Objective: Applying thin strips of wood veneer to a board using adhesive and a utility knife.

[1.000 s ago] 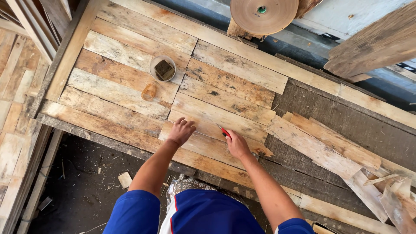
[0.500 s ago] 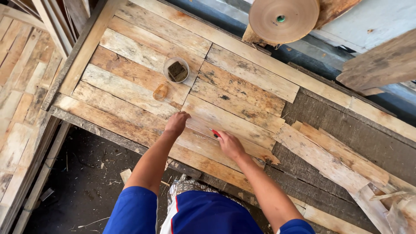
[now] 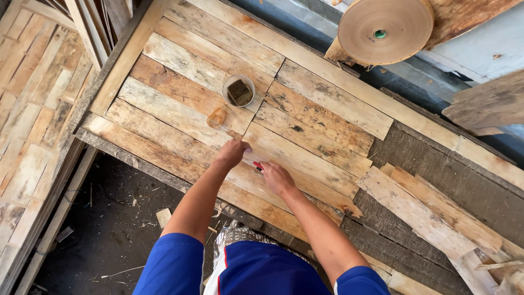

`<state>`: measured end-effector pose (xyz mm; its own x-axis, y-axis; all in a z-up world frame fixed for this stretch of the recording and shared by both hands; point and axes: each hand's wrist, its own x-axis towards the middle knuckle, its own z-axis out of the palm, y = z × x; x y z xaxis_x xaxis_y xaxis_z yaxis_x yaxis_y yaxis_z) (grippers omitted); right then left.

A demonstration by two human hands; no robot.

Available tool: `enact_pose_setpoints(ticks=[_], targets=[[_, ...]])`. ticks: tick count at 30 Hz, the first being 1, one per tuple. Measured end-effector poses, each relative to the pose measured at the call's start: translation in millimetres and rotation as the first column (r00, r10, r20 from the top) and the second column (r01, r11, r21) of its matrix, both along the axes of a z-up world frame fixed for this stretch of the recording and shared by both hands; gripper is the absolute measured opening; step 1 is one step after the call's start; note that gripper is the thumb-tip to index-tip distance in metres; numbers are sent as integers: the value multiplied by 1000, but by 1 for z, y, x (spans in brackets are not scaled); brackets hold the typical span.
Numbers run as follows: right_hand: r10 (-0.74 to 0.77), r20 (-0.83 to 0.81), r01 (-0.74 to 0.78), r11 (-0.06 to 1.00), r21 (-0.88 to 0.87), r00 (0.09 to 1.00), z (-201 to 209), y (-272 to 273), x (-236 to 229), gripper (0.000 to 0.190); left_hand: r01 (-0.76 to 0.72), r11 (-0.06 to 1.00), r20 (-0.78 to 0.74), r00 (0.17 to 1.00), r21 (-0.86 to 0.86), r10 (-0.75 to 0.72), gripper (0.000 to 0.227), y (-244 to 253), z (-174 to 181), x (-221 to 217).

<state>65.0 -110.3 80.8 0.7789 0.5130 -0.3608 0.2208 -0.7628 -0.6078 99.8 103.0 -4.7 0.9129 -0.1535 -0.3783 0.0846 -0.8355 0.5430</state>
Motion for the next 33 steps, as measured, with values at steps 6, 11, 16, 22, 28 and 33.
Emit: enact_pose_setpoints(ticks=[6,11,16,22,28,33], targets=[[51,16,-50,998,-29,999,-8,5,0,33,3,999,-28,1000,37,-2,33,0,-1,-1],[67,43,-65,997,-34,997,-5,6,0,32,0,999,-38,999,41,1,33,-1,4,1],[64,28,-63,997,-38,998,-1,8,0,31,20,999,-18,1000,34,-20,33,1,2,-1],[58,8,-57,993,-101,998,-2,12,0,34,128,990,114,984,60,-134,32,-3,-9,-7],[95,61,-88,990,-112,994,-12,8,-2,33,153,977,120,978,149,-172,28,-6,1,-13],[76,-58,-86,980,-182,995,1,4,-2,34,160,964,74,981,211,-179,40,-11,17,-16]])
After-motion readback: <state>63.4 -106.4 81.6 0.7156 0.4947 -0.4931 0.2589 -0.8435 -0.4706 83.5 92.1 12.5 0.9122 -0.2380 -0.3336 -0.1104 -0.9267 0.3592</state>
